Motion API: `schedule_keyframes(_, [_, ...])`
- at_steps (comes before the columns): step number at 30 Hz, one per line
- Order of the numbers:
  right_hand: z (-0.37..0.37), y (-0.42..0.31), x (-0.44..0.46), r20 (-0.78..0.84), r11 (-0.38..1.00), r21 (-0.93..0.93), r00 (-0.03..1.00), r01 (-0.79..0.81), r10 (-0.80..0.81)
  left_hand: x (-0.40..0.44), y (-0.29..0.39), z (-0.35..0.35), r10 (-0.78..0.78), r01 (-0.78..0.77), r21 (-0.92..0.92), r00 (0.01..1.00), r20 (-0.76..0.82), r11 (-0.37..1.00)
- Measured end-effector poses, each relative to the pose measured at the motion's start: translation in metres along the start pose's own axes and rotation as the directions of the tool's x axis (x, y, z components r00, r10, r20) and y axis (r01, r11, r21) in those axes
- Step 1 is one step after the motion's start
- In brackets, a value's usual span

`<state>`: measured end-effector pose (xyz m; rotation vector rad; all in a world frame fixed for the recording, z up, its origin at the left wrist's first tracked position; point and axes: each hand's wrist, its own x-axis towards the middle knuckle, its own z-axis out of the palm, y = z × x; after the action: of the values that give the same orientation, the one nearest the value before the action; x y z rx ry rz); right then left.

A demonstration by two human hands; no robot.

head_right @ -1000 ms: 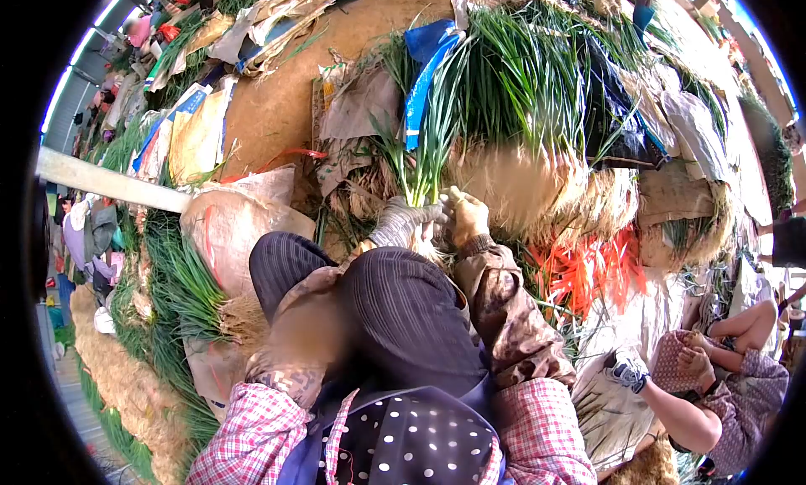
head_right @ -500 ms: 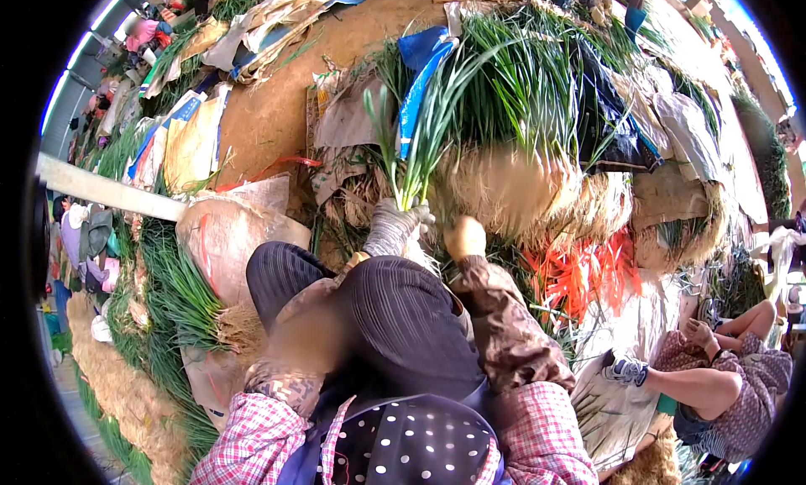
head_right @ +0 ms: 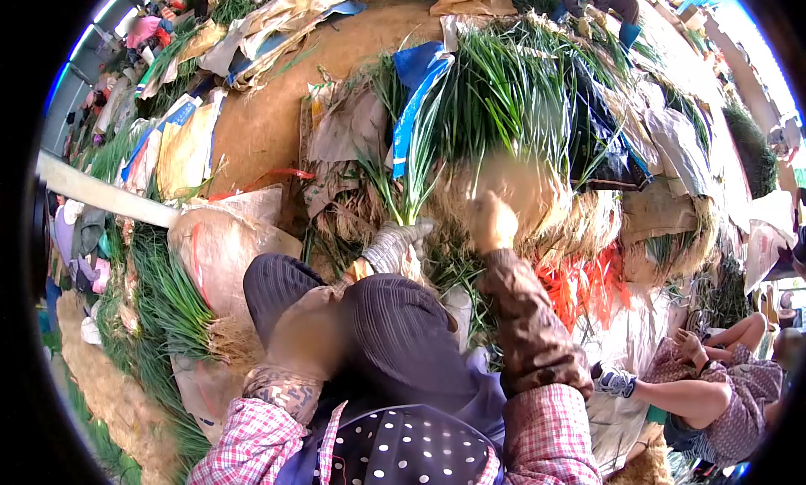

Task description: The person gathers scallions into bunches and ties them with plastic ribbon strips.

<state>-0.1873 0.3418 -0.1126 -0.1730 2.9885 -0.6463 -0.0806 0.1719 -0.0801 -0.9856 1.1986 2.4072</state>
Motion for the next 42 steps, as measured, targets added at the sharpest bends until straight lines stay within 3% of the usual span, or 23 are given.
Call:
schedule_keyframes(1, [0.0,0.0,-0.025,-0.228,0.959,0.07,0.94,0.276,-0.254,0.009,-0.008,-0.004,0.035,-0.033,-0.041,0.998,0.043,0.999])
schedule_keyframes(2, [0.005,0.0,-0.044,-0.234,0.936,0.176,0.937,0.304,-0.26,0.025,-0.018,-0.01,0.094,-0.095,0.006,0.993,0.078,0.995])
schedule_keyframes(7, [-0.005,-0.016,-0.107,-0.005,0.828,0.416,0.911,0.376,-0.412,0.021,-0.01,-0.006,0.035,-0.062,0.193,0.99,0.14,0.979])
schedule_keyframes(9, [-0.007,-0.017,-0.096,0.32,0.74,0.668,0.929,-0.08,-0.188,0.017,-0.007,-0.001,-0.039,0.028,0.117,0.994,0.098,0.993])
schedule_keyframes(11, [-0.003,-0.013,-0.077,0.346,0.402,0.878,0.925,-0.261,-0.155,0.028,-0.016,-0.006,-0.045,0.047,-0.01,0.988,0.147,0.999])
schedule_keyframes(15, [0.011,-0.014,-0.039,0.494,0.021,0.865,0.844,-0.501,-0.21,0.018,-0.018,-0.004,0.104,-0.103,-0.017,0.956,0.273,0.994])
schedule_keyframes(17, [0.017,-0.007,-0.033,0.498,0.165,0.857,0.867,-0.487,-0.027,0.013,-0.005,0.0,0.055,-0.061,0.227,0.998,0.032,0.972])
schedule_keyframes(20, [0.003,0.003,-0.061,0.402,0.43,0.82,0.915,-0.378,0.037,0.017,0.0,-0.013,0.304,-0.306,0.017,0.95,0.066,0.952])
schedule_keyframes(21, [0.014,0.028,-0.078,0.284,0.641,0.741,0.959,-0.201,-0.028,0.014,0.005,-0.013,0.329,-0.324,-0.075,0.942,0.063,0.943])
schedule_keyframes(22, [0.037,0.078,-0.089,0.198,0.884,0.419,0.929,0.208,-0.313,0.015,0.007,-0.015,0.337,-0.329,-0.11,0.939,0.068,0.938])
schedule_keyframes(23, [0.052,0.113,-0.115,0.374,0.947,-0.002,0.878,0.322,-0.298,0.017,0.007,-0.019,0.345,-0.332,-0.144,0.936,0.073,0.932])
schedule_keyframes(24, [0.033,0.104,-0.127,0.841,0.799,-0.29,0.539,0.527,-0.05,0.019,0.007,-0.022,0.353,-0.335,-0.18,0.932,0.077,0.925])
schedule_keyframes(26, [0.061,0.17,-0.185,0.964,0.789,-0.18,0.267,0.588,0.02,0.029,0.003,-0.026,0.324,-0.309,-0.187,0.944,0.054,0.932])
schedule_keyframes(28, [0.03,0.135,-0.179,0.975,0.731,-0.192,0.213,0.655,0.065,0.034,-0.001,-0.021,0.284,-0.278,-0.196,0.959,0.005,0.94])
schedule_keyframes(29, [0.019,0.1,-0.151,0.97,0.648,-0.142,0.235,0.748,-0.059,0.031,-0.003,-0.018,0.252,-0.25,-0.181,0.968,-0.013,0.951])
schedule_keyframes(30, [0.009,0.067,-0.119,0.927,0.767,-0.262,0.375,0.585,0.031,0.023,-0.003,-0.013,0.221,-0.223,-0.163,0.975,-0.032,0.961])
schedule_keyframes(31, [0.015,0.074,-0.103,0.415,0.927,0.031,0.839,0.373,-0.351,0.015,0.001,-0.007,0.194,-0.2,-0.144,0.98,-0.051,0.969])
schedule_keyframes(32, [0.017,0.052,-0.073,0.119,0.932,0.08,0.925,0.353,-0.36,0.001,0.011,0.005,0.112,-0.119,-0.061,0.987,-0.112,0.991])
schedule_keyframes(33, [0.014,0.03,-0.041,-0.083,0.932,0.074,0.934,0.355,-0.349,0.006,0.003,0.002,0.125,-0.132,-0.084,0.989,-0.082,0.988])
schedule_keyframes(37, [-0.018,-0.053,0.066,0.137,0.966,-0.11,0.959,-0.235,0.249,0.042,-0.023,-0.011,0.203,-0.204,-0.012,0.977,-0.074,0.979])
schedule_keyframes(38, [-0.012,-0.05,0.081,0.129,0.971,-0.13,0.968,-0.2,0.216,0.047,-0.016,-0.014,0.129,-0.109,0.19,0.987,-0.098,0.976])
schedule_keyframes(41, [0.016,-0.036,0.086,0.17,0.969,-0.232,0.978,-0.083,0.124,0.026,0.0,-0.002,0.094,-0.062,0.207,0.985,-0.147,0.976])
schedule_keyframes(42, [0.009,-0.039,0.065,0.182,0.997,-0.052,0.981,-0.065,0.074,0.035,-0.008,-0.009,0.116,-0.097,0.173,0.988,-0.104,0.98])
